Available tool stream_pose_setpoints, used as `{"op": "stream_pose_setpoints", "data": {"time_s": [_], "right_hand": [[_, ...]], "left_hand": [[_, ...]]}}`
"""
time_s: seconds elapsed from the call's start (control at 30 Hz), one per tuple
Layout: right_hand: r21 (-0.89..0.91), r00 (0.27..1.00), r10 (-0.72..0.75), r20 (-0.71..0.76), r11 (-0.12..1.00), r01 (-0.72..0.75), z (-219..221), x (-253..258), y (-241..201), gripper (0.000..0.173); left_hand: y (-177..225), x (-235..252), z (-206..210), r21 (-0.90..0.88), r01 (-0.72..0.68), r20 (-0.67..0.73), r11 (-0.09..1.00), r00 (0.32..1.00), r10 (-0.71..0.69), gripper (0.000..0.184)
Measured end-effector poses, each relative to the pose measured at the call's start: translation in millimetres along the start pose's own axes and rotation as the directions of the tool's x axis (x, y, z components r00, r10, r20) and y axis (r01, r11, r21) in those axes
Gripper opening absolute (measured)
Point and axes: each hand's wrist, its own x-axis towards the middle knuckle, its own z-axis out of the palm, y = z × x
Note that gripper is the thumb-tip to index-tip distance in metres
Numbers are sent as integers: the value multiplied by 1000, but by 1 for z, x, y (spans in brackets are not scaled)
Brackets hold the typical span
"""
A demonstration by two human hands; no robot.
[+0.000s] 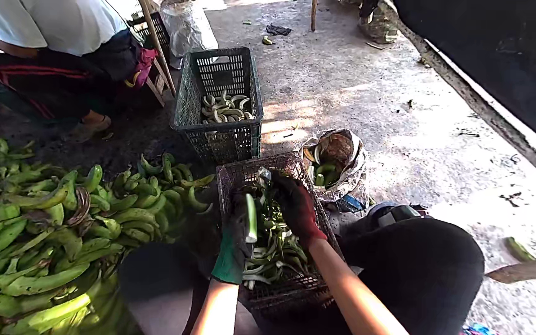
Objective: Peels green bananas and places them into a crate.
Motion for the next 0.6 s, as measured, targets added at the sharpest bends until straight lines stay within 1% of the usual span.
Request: {"op": "stream_pose_setpoints", "data": {"time_s": [0.03,0.07,0.1,0.13,0.17,0.23,0.27,0.3,0.33,0.37,0.4,0.47,0.5,0.53,0.57,0.6], "right_hand": [[38,998,-66,2,997,65,6,-13,1,38],[80,991,-137,8,988,136,16,-33,2,37],[102,979,-203,-21,974,204,28,-51,3,36],[98,966,-247,-80,962,254,36,-61,4,35],[92,963,-243,-119,963,255,37,-57,4,34],[70,989,-125,-77,989,130,18,-27,3,32],[72,999,-28,-18,997,29,8,-9,5,33],[104,999,38,14,994,-39,3,5,12,35],[162,999,50,20,985,-53,0,10,15,37],[211,1000,15,10,977,-16,4,6,14,38],[239,1000,-22,8,971,20,12,-9,12,38],[253,999,-50,0,966,48,35,-53,10,39],[263,997,-60,-50,962,71,46,-66,11,39],[267,990,-85,-114,957,113,52,-71,13,39],[246,982,-111,-150,958,146,52,-70,15,39],[187,978,-142,-156,967,170,47,-62,15,39]], "left_hand": [[2,6,0,-3,-22,-59,1000,998,22,29],[4,10,-3,23,-37,-88,999,995,39,33],[4,15,-6,43,-46,-90,998,995,50,35],[5,18,-6,69,-50,-69,996,996,55,32],[5,15,-3,92,-38,-29,995,999,41,29],[6,-2,1,179,13,86,984,996,-29,30],[5,-10,4,184,26,109,983,993,-47,28],[0,-13,7,150,15,115,989,993,-33,27],[-4,-11,8,109,-16,91,994,996,6,28],[-5,-2,9,64,-68,34,996,997,66,32],[-9,10,10,0,-124,-50,992,991,124,32],[-17,26,7,-90,-247,-133,965,963,234,36],[-16,29,11,-129,-315,-168,940,941,293,36],[-17,32,16,-183,-363,-219,914,921,322,33],[-16,31,21,-253,-350,-254,902,924,287,31],[-13,27,25,-288,-302,-267,909,937,227,26]]}}
